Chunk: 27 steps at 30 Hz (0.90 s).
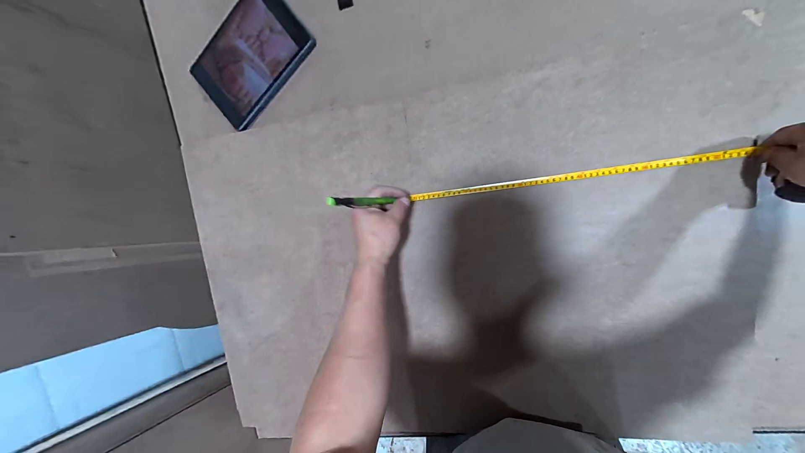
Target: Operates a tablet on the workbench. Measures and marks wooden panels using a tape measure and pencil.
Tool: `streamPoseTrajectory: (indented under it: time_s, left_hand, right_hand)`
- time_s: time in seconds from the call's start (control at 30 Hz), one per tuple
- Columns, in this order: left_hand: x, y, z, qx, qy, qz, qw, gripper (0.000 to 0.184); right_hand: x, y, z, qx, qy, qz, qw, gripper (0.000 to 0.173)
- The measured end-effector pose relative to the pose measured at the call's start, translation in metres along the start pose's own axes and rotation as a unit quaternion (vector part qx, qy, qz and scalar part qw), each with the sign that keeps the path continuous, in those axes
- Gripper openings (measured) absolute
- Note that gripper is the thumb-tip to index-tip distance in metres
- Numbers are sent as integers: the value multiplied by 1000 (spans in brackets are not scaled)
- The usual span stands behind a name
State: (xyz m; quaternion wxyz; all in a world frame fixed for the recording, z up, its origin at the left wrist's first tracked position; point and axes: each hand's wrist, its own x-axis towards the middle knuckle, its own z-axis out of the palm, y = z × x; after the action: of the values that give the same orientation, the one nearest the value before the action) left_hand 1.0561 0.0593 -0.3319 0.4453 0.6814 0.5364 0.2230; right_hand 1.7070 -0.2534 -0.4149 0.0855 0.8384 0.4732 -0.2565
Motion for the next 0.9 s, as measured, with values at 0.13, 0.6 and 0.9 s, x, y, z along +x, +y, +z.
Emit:
streamPoseTrajectory:
  time_s: [0.13,0.6,0.9]
  left_hand:
    - [7,16,50,-21,-150,69,986,20]
    - [38,19,72,10,-163,-14,987,4]
    - [31,19,74,31,-149,-14,988,5]
  right_hand:
    - [8,14,7,14,2,10,1000,29]
    - [9,5,-2,17,0,15,1000,30]
    - [9,8,3,13,17,-8,1000,29]
